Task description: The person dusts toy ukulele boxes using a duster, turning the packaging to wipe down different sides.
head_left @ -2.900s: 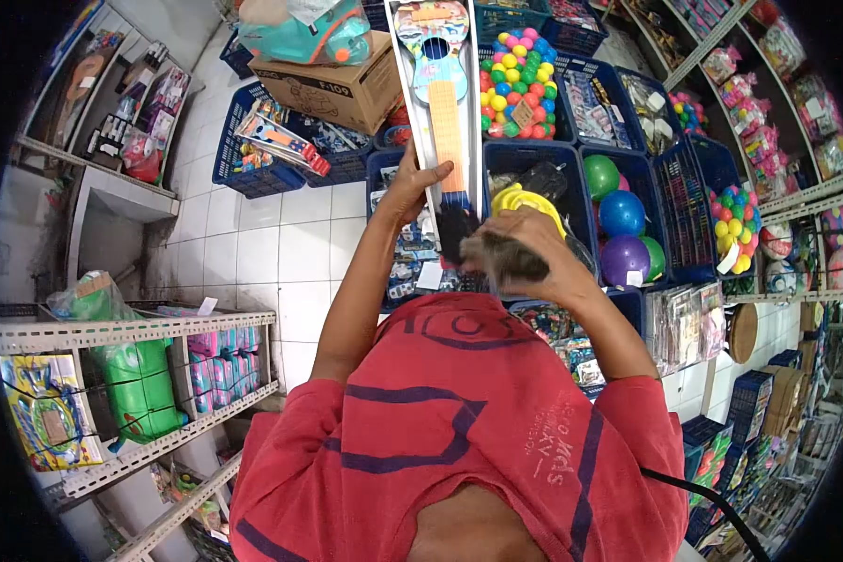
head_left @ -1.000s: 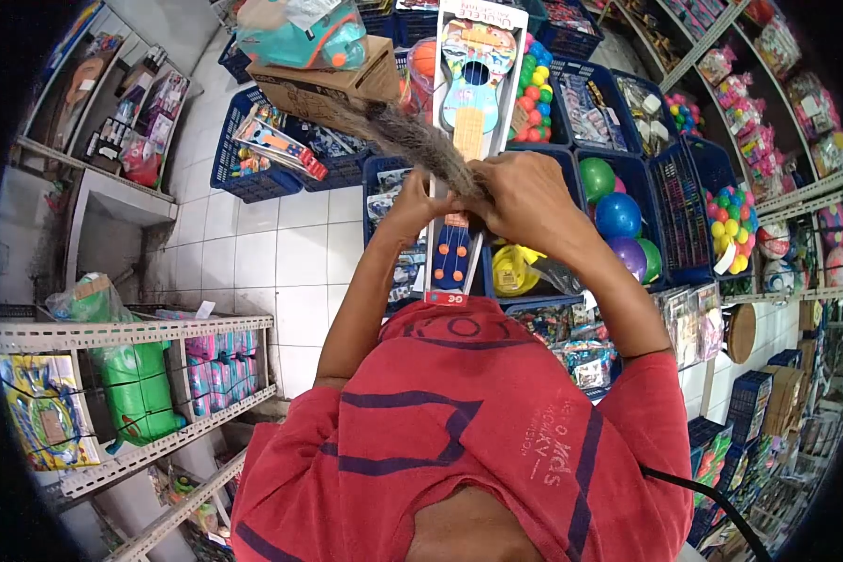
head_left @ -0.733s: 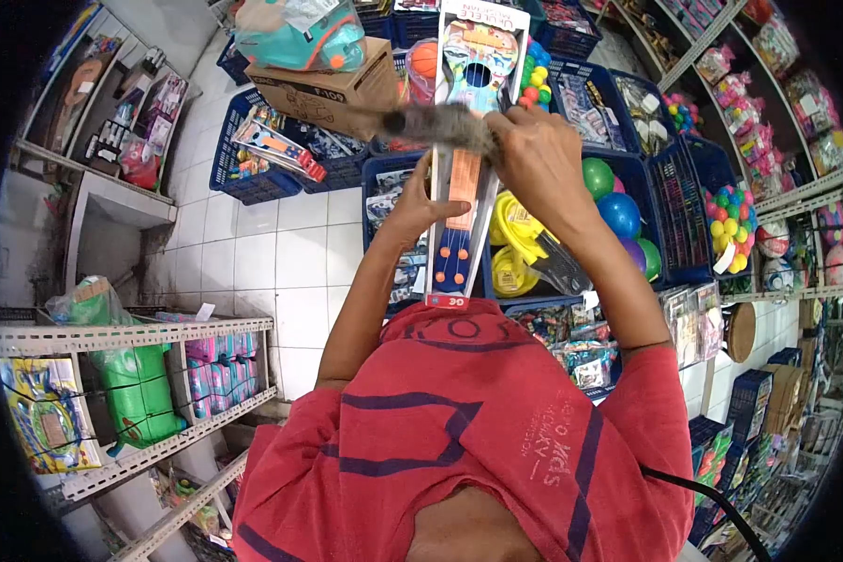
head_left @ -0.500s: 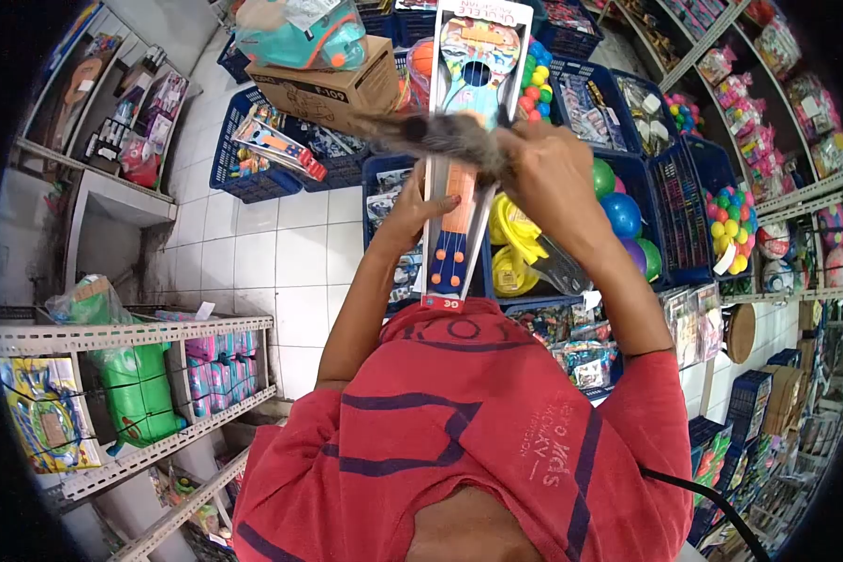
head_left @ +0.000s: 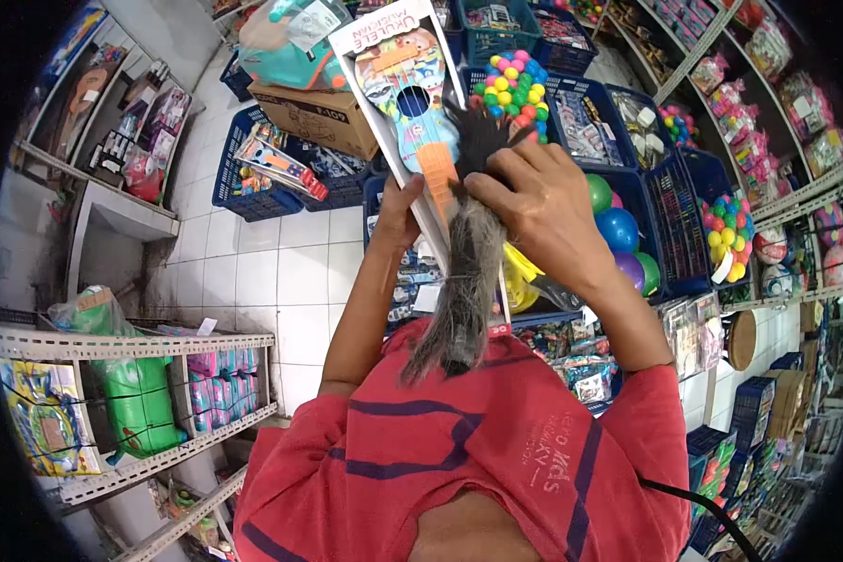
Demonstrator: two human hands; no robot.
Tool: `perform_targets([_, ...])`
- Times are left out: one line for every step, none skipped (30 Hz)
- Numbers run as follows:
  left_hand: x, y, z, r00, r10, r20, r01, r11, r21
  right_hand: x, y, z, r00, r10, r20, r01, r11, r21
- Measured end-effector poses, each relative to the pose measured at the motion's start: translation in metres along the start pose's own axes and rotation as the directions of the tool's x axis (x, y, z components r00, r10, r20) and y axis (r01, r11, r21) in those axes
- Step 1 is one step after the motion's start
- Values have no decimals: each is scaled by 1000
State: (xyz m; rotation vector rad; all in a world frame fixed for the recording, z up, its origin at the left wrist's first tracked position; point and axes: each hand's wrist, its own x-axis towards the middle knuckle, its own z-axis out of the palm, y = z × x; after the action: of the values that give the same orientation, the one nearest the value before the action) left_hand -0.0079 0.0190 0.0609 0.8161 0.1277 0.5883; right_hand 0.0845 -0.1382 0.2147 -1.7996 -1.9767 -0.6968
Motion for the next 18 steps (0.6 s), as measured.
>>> perform_targets([-4, 11, 15, 999, 31, -31, -30, 999, 33, 0, 0, 2, 1000, -8, 15, 8, 1000, -3])
perform_targets([-2, 9, 13, 997, 41, -72, -38, 999, 37, 0, 0, 3, 999, -14, 33, 15, 1000, -4])
perform_targets([0, 7, 12, 992, 49, -115, -44, 998, 41, 1, 1, 5, 999, -16, 34, 16, 1000, -9])
perform_targets([1, 7, 12, 986, 57, -157, -51, 998, 45, 4, 4, 8, 1000, -29, 1, 29, 999, -41])
perform_targets([3, 10, 10, 992, 29, -121, -19, 996, 85, 7, 8, 12, 999, -42, -31, 40, 996, -74])
perform_targets([7, 7, 4, 988, 33, -151, -20, 996, 87, 10, 12, 15, 996, -56, -64, 49, 993, -107])
perform_targets([12, 4, 0, 983, 39, -179, -24, 996, 88, 14, 14, 16, 992, -55, -116, 41, 993, -114])
perform_targets([12, 1, -6, 982, 49, -182, -31, 995, 99, 17, 15, 17, 988, -46, -150, 28, 992, -124])
perform_targets([11, 3, -5, 981, 59, -184, -39, 993, 110, 18, 15, 19, 982, -39, -183, 15, 991, -134])
perform_targets([10, 5, -4, 980, 69, -186, -47, 992, 120, 20, 15, 21, 976, -34, -216, 3, 990, -141])
perform_targets([11, 1, -6, 978, 77, -195, -56, 992, 112, 18, 11, 21, 978, -31, -206, 2, 991, -137])
perform_targets([9, 2, -2, 973, 94, -211, -65, 988, 138, 16, 5, 21, 979, -28, -201, 8, 995, -99])
perform_targets([7, 2, 2, 967, 111, -228, -74, 983, 165, 12, 1, 24, 987, -44, -155, 28, 994, -108])
perform_targets([7, -1, -3, 972, 118, -205, -75, 975, 209, 9, -1, 27, 992, -58, -108, 46, 992, -117])
perform_targets([6, -3, -5, 976, 121, -180, -73, 965, 254, 9, 0, 27, 993, -52, -108, 41, 993, -108])
perform_targets([5, -3, -7, 981, 121, -154, -71, 952, 298, 10, 3, 27, 993, -44, -108, 33, 994, -101])
perform_targets([3, -4, -8, 982, 184, -49, -147, 895, 421, 11, 6, 28, 994, -34, -108, 24, 995, -93])
perform_targets([0, 2, 0, 968, 245, 55, -237, 819, 522, 14, 9, 27, 986, -14, -166, -2, 995, -98])
